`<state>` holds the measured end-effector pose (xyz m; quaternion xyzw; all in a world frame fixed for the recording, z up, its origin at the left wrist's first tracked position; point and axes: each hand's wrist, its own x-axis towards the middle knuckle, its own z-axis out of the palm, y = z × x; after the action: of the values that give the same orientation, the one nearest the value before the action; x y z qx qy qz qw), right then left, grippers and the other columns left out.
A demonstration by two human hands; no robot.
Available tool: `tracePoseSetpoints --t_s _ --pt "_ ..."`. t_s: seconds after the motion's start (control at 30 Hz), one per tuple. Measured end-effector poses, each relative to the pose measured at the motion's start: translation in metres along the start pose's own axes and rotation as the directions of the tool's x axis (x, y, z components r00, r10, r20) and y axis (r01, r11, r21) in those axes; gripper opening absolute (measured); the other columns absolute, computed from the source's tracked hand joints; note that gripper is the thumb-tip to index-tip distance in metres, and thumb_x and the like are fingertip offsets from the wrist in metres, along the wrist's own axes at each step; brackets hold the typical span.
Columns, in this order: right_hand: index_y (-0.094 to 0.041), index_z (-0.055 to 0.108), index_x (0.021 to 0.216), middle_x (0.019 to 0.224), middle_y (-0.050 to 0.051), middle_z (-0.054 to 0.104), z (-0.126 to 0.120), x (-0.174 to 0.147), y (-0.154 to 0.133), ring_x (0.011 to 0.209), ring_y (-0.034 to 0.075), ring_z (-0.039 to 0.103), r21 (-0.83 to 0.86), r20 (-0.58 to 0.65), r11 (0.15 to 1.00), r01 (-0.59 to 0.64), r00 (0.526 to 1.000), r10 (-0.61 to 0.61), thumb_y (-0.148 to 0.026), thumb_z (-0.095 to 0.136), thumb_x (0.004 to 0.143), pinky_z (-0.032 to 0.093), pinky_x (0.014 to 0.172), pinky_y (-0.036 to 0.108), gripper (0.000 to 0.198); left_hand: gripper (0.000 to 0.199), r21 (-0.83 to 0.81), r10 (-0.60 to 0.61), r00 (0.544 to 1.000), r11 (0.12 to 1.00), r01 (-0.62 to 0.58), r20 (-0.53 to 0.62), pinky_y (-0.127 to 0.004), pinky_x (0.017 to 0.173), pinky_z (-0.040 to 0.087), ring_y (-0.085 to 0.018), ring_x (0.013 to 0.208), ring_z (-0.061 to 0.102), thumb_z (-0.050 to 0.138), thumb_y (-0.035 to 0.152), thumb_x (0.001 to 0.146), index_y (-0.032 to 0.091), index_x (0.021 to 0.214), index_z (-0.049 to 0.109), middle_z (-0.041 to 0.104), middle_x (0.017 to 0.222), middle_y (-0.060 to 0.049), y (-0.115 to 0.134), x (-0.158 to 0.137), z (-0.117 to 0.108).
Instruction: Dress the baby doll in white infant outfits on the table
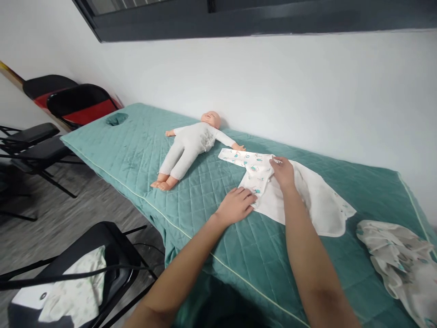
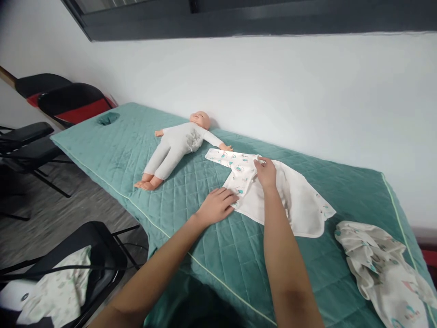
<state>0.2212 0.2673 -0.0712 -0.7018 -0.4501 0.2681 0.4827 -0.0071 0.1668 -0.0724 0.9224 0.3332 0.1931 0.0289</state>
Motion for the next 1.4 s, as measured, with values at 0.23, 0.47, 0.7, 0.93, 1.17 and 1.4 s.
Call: tracePoseSetpoints --t_s 0.23,0.47,0.7,0.93,1.17,1.4 --pt "-0.021 0.068 0.101 0.082 0.004 0.068 -0.001 -0.001 -0.001 0.085 0.024 0.063 -0.04 -0.015 0.999 0.021 1.0 -0.021 -0.048 0.066 0.075 0.05 0.085 0.04 0.038 0.03 -0.6 -0.546 0.831 0.702 0.383 -0.108 -0.03 0.071 0.051 -0.016 0.073 0.061 0.044 0.039 0.099 0.02 0.092 0.066 0.065 0.077 -0.002 -0.014 0.01 0.004" --pt "-0.022 0.054 0.117 0.124 0.011 0.07 0.014 -0.004 -0.005 0.11 0.02 0.068 0.251 0.179 0.961 0.117 0.97 -0.165 -0.046 0.052 0.087 0.056 0.088 0.035 0.039 0.02 -0.842 -0.902 0.356 0.38 0.382 -0.245 -0.033 0.09 0.052 -0.018 0.103 0.061 0.05 0.019 0.088 0.021 0.109 0.051 0.062 0.112 -0.006 -0.035 0.006 0.018" --pt "-0.02 0.062 0.113 0.13 0.012 0.065 0.028 -0.012 0.002 0.122 0.024 0.061 0.092 0.24 0.964 0.25 0.934 -0.265 -0.033 0.056 0.083 0.044 0.109 0.047 0.033 0.024 -0.401 -0.563 0.629 0.825 0.397 -0.536 -0.049 0.113 0.04 -0.025 0.129 0.051 0.047 0.011 0.089 0.019 0.111 0.053 0.059 0.129 -0.013 -0.023 0.006 0.017" --pt "-0.025 0.065 0.119 0.138 0.007 0.063 -0.008 -0.037 -0.007 0.133 0.024 0.053 -0.009 0.398 0.908 0.419 0.834 -0.381 -0.032 0.067 0.08 0.035 0.119 0.044 0.04 0.03 -0.169 -0.41 0.873 0.911 0.376 -0.266 -0.053 0.115 0.04 -0.03 0.141 0.047 0.051 0.024 0.095 0.019 0.123 0.06 0.059 0.142 -0.013 -0.018 0.015 0.019" --pt "-0.018 0.067 0.11 0.117 0.015 0.069 -0.166 -0.016 0.046 0.11 0.029 0.064 -0.703 0.021 0.706 0.086 0.995 -0.1 -0.039 0.052 0.089 0.05 0.093 0.044 0.033 0.037 -0.159 -0.455 0.863 0.89 0.428 -0.22 -0.055 0.118 0.037 -0.03 0.141 0.05 0.053 0.017 0.091 0.021 0.126 0.063 0.059 0.144 -0.011 -0.025 0.017 0.026" --pt "-0.023 0.065 0.068 0.069 0.005 0.068 -0.215 -0.015 0.077 0.064 0.022 0.06 -0.756 0.137 0.652 0.053 0.988 0.078 -0.047 0.061 0.08 0.043 0.061 0.033 0.027 0.035 -0.193 -0.473 0.851 0.879 0.436 -0.23 -0.055 0.118 0.038 -0.028 0.138 0.053 0.046 0.018 0.095 0.021 0.123 0.067 0.062 0.142 -0.01 -0.031 0.015 0.028"
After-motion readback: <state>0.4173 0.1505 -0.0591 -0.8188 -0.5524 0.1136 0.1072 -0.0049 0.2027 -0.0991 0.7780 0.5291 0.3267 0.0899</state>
